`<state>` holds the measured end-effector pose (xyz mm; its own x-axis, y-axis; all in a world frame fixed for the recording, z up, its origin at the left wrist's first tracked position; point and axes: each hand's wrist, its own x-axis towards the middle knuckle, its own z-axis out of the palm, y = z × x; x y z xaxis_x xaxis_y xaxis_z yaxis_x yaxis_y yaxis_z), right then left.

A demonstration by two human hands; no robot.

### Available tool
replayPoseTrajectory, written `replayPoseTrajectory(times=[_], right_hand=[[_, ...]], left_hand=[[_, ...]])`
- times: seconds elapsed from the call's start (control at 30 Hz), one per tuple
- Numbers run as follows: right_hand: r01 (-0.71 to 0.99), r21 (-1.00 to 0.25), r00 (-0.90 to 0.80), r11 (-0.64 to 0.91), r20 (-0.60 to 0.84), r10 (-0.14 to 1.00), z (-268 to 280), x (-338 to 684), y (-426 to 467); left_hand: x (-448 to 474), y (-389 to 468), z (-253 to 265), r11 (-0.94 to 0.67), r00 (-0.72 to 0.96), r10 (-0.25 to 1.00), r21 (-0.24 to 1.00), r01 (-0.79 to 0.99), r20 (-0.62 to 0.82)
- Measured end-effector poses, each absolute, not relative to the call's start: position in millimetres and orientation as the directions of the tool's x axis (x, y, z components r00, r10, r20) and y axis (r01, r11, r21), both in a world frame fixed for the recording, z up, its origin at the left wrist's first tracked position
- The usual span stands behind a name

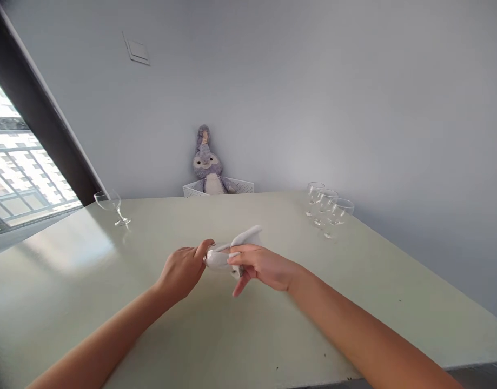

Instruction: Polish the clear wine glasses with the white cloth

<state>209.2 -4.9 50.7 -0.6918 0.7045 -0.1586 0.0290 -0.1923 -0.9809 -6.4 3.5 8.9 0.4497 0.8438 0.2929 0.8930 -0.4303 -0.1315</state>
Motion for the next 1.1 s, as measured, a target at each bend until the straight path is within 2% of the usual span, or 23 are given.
replayPoseTrajectory(times=[0.07,0.13,0.2,0.27,0.33,0.37,0.43,0.47,0.5,0.57,0.63,0.7,0.77,0.83,0.97,1.03,1.1], right_hand=[[-0.176,-0.951,-0.685,-0.254,-0.066,0.725,39,207,-11],[-0.263,-0.94,-0.678,-0.216,0.021,0.735,32,204,-17],[-0.144,-0.988,-0.681,-0.059,0.055,0.73,28,205,-21],[0.137,-0.965,-0.687,0.224,0.07,0.723,25,207,-21],[0.38,-0.775,-0.716,0.504,0.099,0.691,22,211,-18],[0.434,-0.667,-0.745,0.606,0.114,0.658,21,213,-15],[0.44,-0.532,-0.803,0.723,0.127,0.582,22,216,-10],[0.426,-0.52,-0.819,0.741,0.126,0.56,24,217,-7],[0.414,-0.544,-0.824,0.73,0.117,0.555,27,218,-4],[0.387,-0.679,-0.822,0.623,0.051,0.567,34,220,0],[0.298,-0.874,-0.847,0.385,-0.056,0.529,39,223,3],[0.135,-0.99,-0.888,0.049,-0.098,0.45,37,227,2],[-0.056,-0.968,-0.885,-0.243,-0.065,0.461,30,229,-3],[-0.229,-0.896,-0.822,-0.38,-0.031,0.568,22,228,-13],[-0.442,-0.817,-0.628,-0.37,-0.013,0.778,14,218,-34],[-0.457,-0.84,-0.56,-0.294,0.014,0.828,17,211,-40],[-0.395,-0.903,-0.551,-0.171,0.084,0.83,22,207,-42]], left_hand=[[-5,6,6,-0.429,0.465,0.826,-0.179,0.885,0.318],[-5,6,6,-0.423,0.468,0.822,-0.203,0.883,0.324],[-5,5,7,-0.425,0.475,0.821,-0.215,0.879,0.316],[-6,3,11,-0.436,0.49,0.817,-0.231,0.87,0.303],[-8,2,16,-0.458,0.517,0.805,-0.249,0.854,0.292],[-10,1,18,-0.471,0.532,0.797,-0.259,0.844,0.286],[-12,1,22,-0.489,0.556,0.782,-0.276,0.828,0.282],[-13,0,23,-0.493,0.562,0.776,-0.281,0.823,0.287],[-14,0,24,-0.494,0.566,0.769,-0.285,0.821,0.297],[-14,0,23,-0.497,0.573,0.75,-0.291,0.818,0.33],[-12,-1,20,-0.505,0.584,0.728,-0.295,0.811,0.358],[-10,-1,18,-0.514,0.591,0.716,-0.293,0.806,0.371],[-8,0,16,-0.512,0.582,0.719,-0.277,0.813,0.38],[-7,1,15,-0.493,0.553,0.732,-0.251,0.833,0.398],[-7,1,14,-0.433,0.469,0.779,-0.186,0.882,0.416],[-7,1,13,-0.405,0.431,0.805,-0.155,0.901,0.407],[-7,0,13,-0.376,0.394,0.829,-0.125,0.918,0.398]])
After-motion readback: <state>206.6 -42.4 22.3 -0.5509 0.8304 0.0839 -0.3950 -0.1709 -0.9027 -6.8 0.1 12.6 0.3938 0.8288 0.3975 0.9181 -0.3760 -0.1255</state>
